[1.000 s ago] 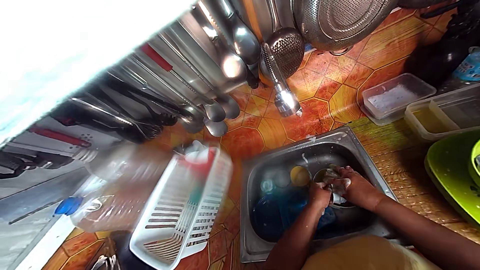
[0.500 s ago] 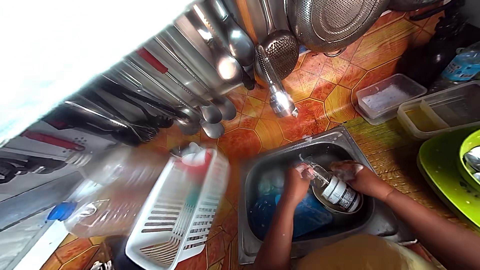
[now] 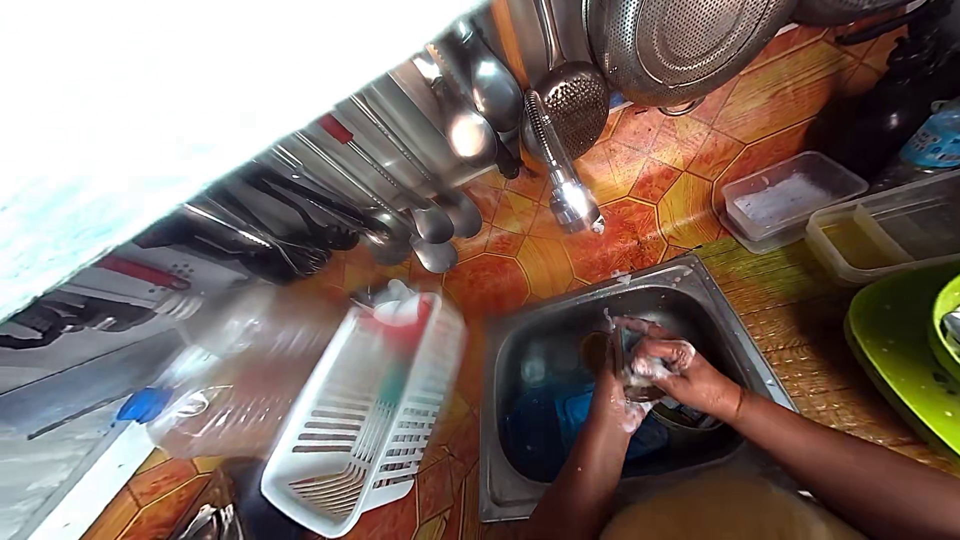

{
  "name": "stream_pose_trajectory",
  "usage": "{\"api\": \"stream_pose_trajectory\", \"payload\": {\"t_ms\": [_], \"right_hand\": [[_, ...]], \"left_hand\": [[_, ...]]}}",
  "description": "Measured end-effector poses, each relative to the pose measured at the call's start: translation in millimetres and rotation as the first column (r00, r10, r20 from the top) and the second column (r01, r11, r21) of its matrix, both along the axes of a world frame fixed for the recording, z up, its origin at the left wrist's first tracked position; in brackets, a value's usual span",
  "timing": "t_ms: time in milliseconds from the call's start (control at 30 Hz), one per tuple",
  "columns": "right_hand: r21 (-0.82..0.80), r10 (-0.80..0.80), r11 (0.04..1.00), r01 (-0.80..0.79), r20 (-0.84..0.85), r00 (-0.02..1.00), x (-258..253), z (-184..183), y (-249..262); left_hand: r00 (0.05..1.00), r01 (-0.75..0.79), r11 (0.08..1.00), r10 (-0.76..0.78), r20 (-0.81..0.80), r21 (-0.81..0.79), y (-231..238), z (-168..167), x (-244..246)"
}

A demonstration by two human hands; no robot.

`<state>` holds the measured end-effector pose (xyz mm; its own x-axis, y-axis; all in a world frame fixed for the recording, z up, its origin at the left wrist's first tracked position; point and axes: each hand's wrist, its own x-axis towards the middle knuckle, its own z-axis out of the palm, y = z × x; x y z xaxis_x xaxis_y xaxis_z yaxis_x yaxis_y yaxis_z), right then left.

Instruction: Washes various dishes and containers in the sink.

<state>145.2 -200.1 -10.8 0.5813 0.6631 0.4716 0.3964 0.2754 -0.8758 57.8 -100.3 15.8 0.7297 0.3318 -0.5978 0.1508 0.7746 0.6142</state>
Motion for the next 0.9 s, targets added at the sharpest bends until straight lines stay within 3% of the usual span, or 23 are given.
{"api": "stream_pose_trajectory", "payload": {"t_ms": [67,200,267,300,367,433,467,533,567,633,700,733,767,800,900], "right_hand": [[0.031,0.081,0.996,-0.080,-0.047,0.996,4.1,0.3,-3.6],[0.068,0.063,0.997,-0.034,-0.482,0.874,27.1,-8.4,-10.5],[0.041,0.071,0.998,-0.058,-0.540,0.839,30.5,-6.3,-10.0],[-0.030,0.051,0.997,-0.074,-0.478,0.877,30.2,-1.0,-8.7],[-0.356,-0.006,0.933,-0.048,-0.150,0.989,25.8,20.3,-3.2],[-0.678,0.049,0.731,0.076,0.163,0.985,11.6,49.1,7.2],[-0.726,0.081,0.675,0.130,0.248,0.965,6.4,56.0,12.3],[-0.669,0.087,0.736,0.105,0.248,0.965,12.1,56.2,15.4],[-0.569,0.065,0.822,0.027,0.140,0.988,20.0,49.3,13.8],[-0.163,0.055,0.981,-0.102,-0.272,0.961,32.4,22.0,12.5],[0.147,0.131,0.988,-0.043,-0.667,0.734,28.4,2.9,13.0],[0.197,0.148,0.980,0.003,-0.749,0.646,23.4,-1.2,13.1],[0.192,0.141,0.981,0.013,-0.759,0.636,20.3,-3.7,13.1],[0.142,0.112,0.990,-0.017,-0.701,0.704,20.2,-4.6,12.6],[-0.185,0.039,0.980,-0.073,-0.182,0.983,25.4,8.9,15.1]], "left_hand": [[0.994,0.108,0.994,-0.108,0.002,-0.013,3.9,-2.2,-10.3],[0.935,0.300,0.953,-0.303,0.187,0.041,15.2,-2.7,-21.3],[0.930,0.334,0.927,-0.353,0.100,0.173,13.8,4.0,-19.6],[0.933,0.344,0.900,-0.361,0.013,0.267,10.6,7.1,-17.8],[0.911,0.408,0.763,-0.375,-0.171,0.501,1.6,4.1,-11.4],[0.914,0.390,0.584,-0.338,-0.223,0.712,-9.9,-6.0,-9.2],[0.930,0.345,0.584,-0.318,-0.185,0.735,-13.3,-9.1,-9.8],[0.959,0.249,0.727,-0.279,-0.056,0.640,-13.3,-12.2,-12.5],[0.967,0.210,0.818,-0.253,0.008,0.535,-10.6,-11.2,-15.7],[0.969,0.173,0.939,-0.216,0.118,0.298,-2.2,-2.5,-22.1],[0.965,0.184,0.975,-0.204,0.167,0.128,5.0,9.4,-24.1],[0.965,0.194,0.978,-0.205,0.164,0.081,7.1,13.9,-23.7],[0.969,0.193,0.979,-0.200,0.143,0.060,7.9,15.2,-23.6],[0.974,0.193,0.978,-0.200,0.105,0.075,7.6,14.0,-23.8],[0.970,0.241,0.920,-0.236,-0.054,0.308,2.7,7.3,-21.3]]}}
